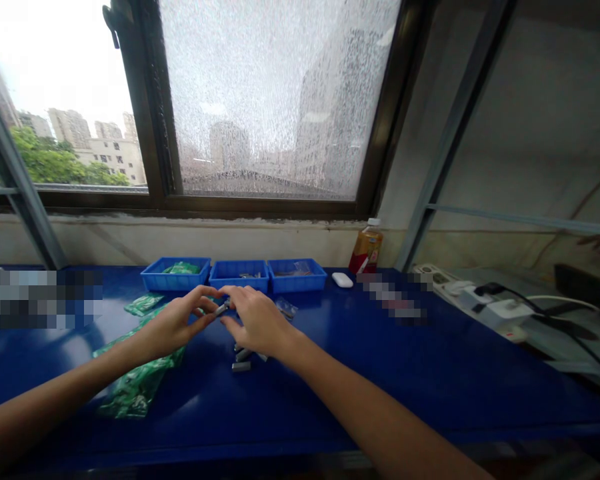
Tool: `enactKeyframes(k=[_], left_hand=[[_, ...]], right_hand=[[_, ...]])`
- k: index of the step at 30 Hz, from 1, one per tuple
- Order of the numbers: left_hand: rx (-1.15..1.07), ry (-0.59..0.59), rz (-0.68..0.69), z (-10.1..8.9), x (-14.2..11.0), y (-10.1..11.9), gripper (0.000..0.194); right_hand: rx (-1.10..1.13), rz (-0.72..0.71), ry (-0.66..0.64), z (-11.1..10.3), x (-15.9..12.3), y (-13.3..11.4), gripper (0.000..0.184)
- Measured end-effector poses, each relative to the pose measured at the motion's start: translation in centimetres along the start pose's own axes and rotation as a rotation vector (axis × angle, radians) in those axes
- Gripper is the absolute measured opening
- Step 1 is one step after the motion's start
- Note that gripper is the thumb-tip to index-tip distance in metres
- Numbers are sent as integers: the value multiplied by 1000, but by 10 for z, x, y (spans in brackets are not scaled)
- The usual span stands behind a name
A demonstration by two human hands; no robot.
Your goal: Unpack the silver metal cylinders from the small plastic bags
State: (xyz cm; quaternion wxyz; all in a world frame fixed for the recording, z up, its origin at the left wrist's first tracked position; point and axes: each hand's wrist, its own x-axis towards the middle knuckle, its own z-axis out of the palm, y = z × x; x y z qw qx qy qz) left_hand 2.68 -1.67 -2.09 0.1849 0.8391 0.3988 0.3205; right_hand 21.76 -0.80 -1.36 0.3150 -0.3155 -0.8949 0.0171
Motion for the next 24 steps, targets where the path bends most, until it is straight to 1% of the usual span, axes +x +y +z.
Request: enactKeyframes(k=[2, 6, 8, 10, 13, 15, 19, 21, 23, 24], left_hand=[[-50, 14, 0, 0, 0, 2, 26], [-97, 16, 16, 0, 0, 3, 27], [-108, 16, 9, -1, 0, 3, 26], [-104, 12, 0, 0, 0, 4, 24], [-86, 18, 10, 2, 0, 5, 25], [-54, 46, 20, 4, -1, 5, 26], [102, 120, 60, 4, -2, 5, 14], [158, 152, 68, 2, -2, 7, 15], [180, 171, 51, 0, -1, 8, 19], [185, 171, 38, 0, -1, 9, 21]], right_hand=[[-4, -8, 29, 0, 0, 0, 38], [-66, -61, 13, 0, 1, 0, 13], [-85, -63, -5, 0, 1, -1, 8], [-96, -18, -13, 0, 1, -1, 10], [-124, 72, -27, 2, 1, 0, 19], [-144, 107, -35, 3, 1, 0, 26], [-152, 134, -26, 3, 1, -2, 35], [-101, 133, -10, 2, 1, -3, 32], [-22, 126, 20, 3, -1, -5, 23], [15, 120, 37, 4, -1, -5, 25]])
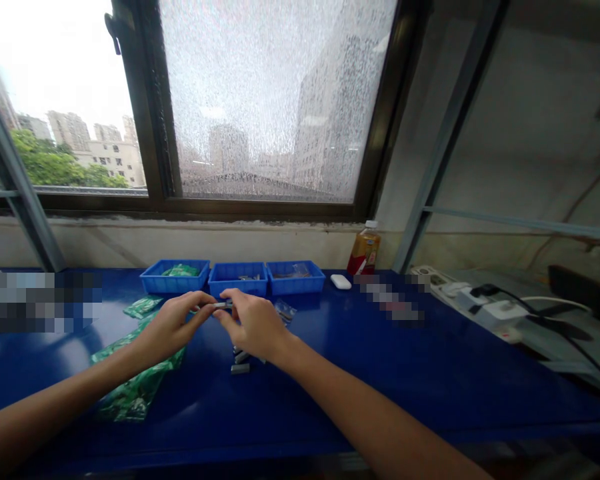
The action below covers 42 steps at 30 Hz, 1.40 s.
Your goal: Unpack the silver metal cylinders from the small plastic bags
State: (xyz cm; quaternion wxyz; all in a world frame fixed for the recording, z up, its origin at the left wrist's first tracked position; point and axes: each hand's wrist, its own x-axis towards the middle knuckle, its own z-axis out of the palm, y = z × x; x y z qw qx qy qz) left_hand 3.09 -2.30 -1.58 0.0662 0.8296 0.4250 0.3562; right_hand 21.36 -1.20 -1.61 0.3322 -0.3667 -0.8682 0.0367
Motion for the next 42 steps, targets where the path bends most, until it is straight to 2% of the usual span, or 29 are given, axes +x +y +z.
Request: enactKeyframes(k=[2, 7, 9, 12, 16, 21, 24, 28, 33, 36, 38, 42], left_hand=[[-2, -24, -29, 0, 1, 0, 26], [-93, -100, -91, 1, 3, -1, 39], [-104, -135, -112, 0, 2, -1, 42], [-12, -235, -70, 0, 0, 1, 37], [66, -352, 70, 2, -6, 7, 31], [46, -440, 254, 2, -10, 18, 38], [62, -461, 321, 2, -11, 20, 39], [63, -458, 340, 5, -12, 17, 30], [85, -435, 302, 8, -11, 16, 18], [129, -439, 255, 8, -9, 13, 18], [150, -441, 238, 7, -8, 10, 19], [172, -434, 232, 5, -7, 5, 19]], right_hand=[[50, -20, 26, 1, -1, 0, 35], [63, -152, 47, 2, 0, 0, 10], [28, -159, 61, 0, 5, 5, 11], [-83, -85, 133, -4, 15, 24, 21], [-282, 125, 309, -10, 29, 65, 29], [-430, 235, 323, -11, 30, 101, 25], [-458, 239, 289, -10, 29, 106, 24], [-447, 225, 207, -7, 29, 100, 28], [-444, 244, 167, -11, 31, 86, 36], [-439, 229, 134, -19, 28, 76, 36], [-429, 201, 21, -25, 22, 68, 32], [-329, 145, -331, -31, 9, 54, 23]])
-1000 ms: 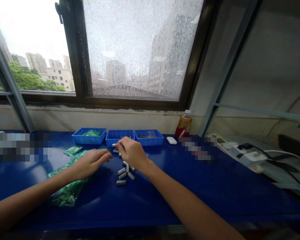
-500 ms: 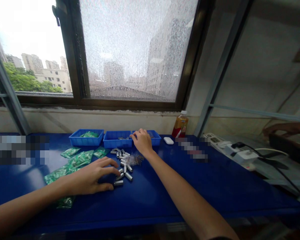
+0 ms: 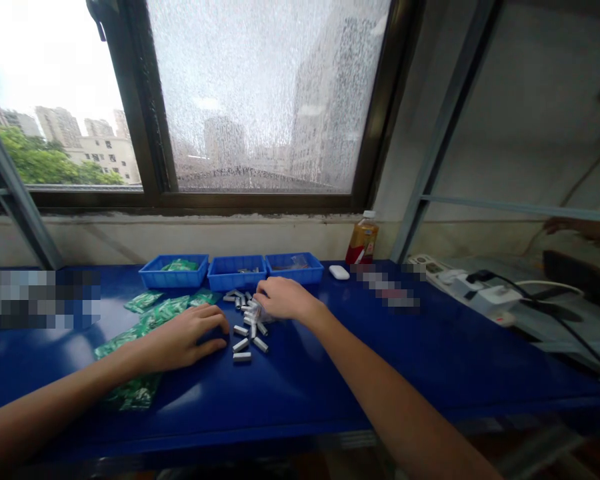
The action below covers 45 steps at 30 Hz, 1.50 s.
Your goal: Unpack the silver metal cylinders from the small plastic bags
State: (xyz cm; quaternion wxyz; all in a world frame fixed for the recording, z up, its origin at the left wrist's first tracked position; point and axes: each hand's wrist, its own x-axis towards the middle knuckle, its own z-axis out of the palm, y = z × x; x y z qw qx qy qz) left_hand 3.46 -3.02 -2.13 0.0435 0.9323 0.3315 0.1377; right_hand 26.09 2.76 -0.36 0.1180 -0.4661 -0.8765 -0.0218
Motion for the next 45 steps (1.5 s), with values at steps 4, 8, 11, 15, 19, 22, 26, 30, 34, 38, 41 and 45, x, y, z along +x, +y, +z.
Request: enactKeyframes(k=[4, 8, 11, 15, 19, 22, 26, 30, 34, 38, 41, 45], left_hand=[[5, 3, -4, 0, -1, -1, 21], [6, -3, -1, 0, -2, -1, 24], [5, -5, 1, 1, -2, -2, 24], [7, -3, 6, 1, -2, -2, 25], [-1, 4, 5, 0, -2, 0, 25], [-78, 29, -25, -1, -1, 1, 25], [-421, 107, -194, -5, 2, 0, 33], [-785, 215, -397, -9, 5, -4, 44], [-933, 264, -408, -8, 7, -9, 35], [-859, 377, -408, -4, 10, -16, 29], [-624, 512, -379, -3, 9, -19, 22], [-276, 553, -174, -4, 5, -13, 12]], right_hand=[[30, -89, -162, -1, -8, -7, 24], [105, -105, -203, -5, -11, -7, 35], [117, -69, -184, -8, -13, -7, 33], [109, -49, -130, -8, -12, -9, 28], [145, -28, 8, -5, -6, -10, 21], [216, -35, 129, -6, -4, -11, 12], [222, -173, 371, -7, -5, -25, 14], [195, -332, 435, -2, -9, -47, 17], [182, -377, 423, 6, -12, -60, 15], [177, -229, 397, 10, -13, -58, 7], [265, -104, 358, 12, -11, -54, 22], [572, -1, 189, 11, -6, -56, 45]])
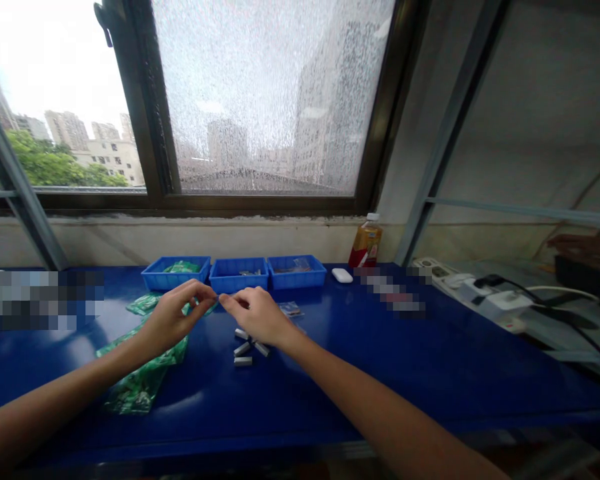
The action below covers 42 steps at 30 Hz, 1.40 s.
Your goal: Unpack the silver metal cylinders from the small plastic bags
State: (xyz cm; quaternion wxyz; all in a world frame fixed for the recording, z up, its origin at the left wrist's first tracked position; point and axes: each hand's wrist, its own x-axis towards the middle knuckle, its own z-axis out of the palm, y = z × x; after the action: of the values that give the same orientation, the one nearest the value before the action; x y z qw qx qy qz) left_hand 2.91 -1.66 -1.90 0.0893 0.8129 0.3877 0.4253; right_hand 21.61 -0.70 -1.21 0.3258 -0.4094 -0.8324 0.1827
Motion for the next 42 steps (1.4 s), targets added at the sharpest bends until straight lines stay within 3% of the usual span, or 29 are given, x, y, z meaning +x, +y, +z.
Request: enactKeyframes(k=[3, 7, 14, 20, 29, 32, 34, 38, 42], left_hand=[[43, -43, 143, 0, -3, 5, 11], [72, -42, 179, 0, -3, 4, 12], [114, -61, 153, 0, -2, 4, 11], [75, -83, 94, -1, -2, 6, 12], [52, -118, 53, -1, -1, 6, 16], [-17, -134, -41, -3, 1, 9, 26], [-145, -144, -183, -4, 3, 9, 38], [-485, -209, -508, -3, 5, 1, 64], [-734, -285, -733, -4, 6, -2, 70]], right_hand=[[255, 118, -36, 2, 2, -4, 51], [404, 143, 1, 3, 2, -6, 46], [422, 154, 39, 9, 2, -2, 25], [422, 133, 109, 9, 3, -1, 22], [344, 97, 108, 13, 3, 2, 20], [272, 74, 135, 12, 1, 1, 19], [178, 19, 160, 12, -1, -1, 17], [-72, -210, 205, 9, -4, -4, 11], [-252, -397, 190, 6, -6, -3, 15]])
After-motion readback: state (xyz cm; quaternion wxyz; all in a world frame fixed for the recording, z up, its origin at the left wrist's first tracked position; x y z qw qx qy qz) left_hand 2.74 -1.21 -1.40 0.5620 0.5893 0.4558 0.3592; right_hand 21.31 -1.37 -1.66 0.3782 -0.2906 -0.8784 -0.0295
